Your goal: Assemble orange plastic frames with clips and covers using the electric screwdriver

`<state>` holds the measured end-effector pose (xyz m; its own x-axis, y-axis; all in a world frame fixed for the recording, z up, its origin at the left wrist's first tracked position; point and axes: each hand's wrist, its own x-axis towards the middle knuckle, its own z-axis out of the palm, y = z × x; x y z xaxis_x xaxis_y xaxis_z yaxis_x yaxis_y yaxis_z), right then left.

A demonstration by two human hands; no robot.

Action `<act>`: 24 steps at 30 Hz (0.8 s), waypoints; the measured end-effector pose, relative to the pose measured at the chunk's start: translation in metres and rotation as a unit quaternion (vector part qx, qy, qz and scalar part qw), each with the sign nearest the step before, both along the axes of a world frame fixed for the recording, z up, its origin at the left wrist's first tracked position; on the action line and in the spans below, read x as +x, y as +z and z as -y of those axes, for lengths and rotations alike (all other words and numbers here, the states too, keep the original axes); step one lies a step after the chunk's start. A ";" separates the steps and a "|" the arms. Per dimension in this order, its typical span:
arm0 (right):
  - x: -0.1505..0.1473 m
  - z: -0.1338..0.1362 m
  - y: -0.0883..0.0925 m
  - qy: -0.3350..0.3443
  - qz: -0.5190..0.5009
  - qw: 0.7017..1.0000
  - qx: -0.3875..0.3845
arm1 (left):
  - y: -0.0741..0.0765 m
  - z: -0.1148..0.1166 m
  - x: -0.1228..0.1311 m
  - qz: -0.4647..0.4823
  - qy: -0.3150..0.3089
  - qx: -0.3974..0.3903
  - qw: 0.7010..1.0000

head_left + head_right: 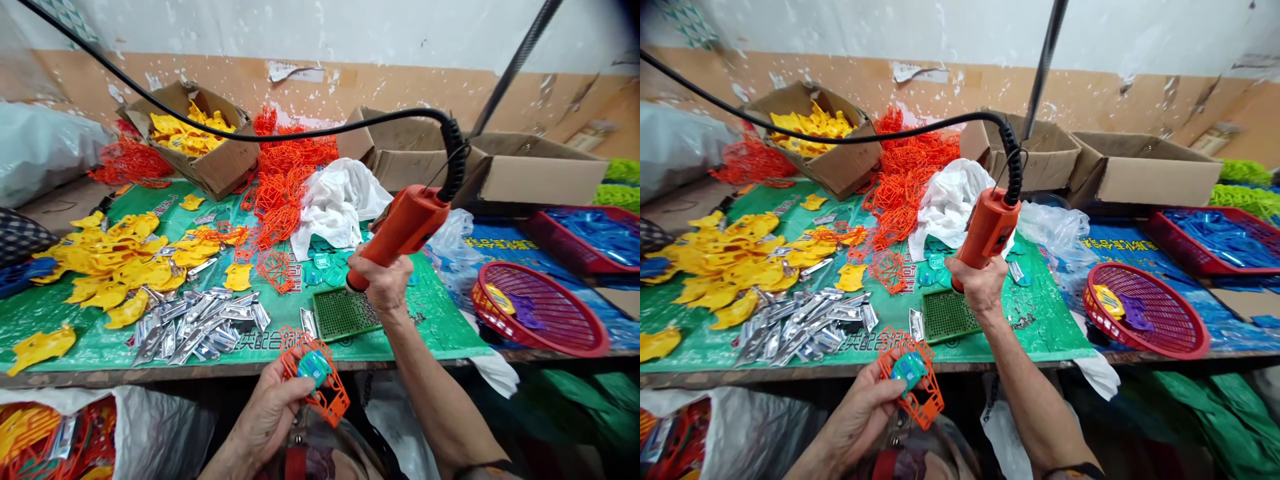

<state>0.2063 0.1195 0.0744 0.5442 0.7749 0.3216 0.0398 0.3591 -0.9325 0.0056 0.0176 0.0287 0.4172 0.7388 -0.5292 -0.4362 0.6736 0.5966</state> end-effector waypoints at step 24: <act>0.001 -0.001 0.001 -0.015 -0.011 1.000 -0.006 | 0.009 0.003 0.002 0.016 0.014 0.016 1.000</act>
<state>0.2070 0.1204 0.0756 0.5737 0.7621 0.3002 0.0286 0.3476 -0.9372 0.0080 0.0147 0.0373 0.4129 0.7660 -0.4928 -0.4729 0.6427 0.6028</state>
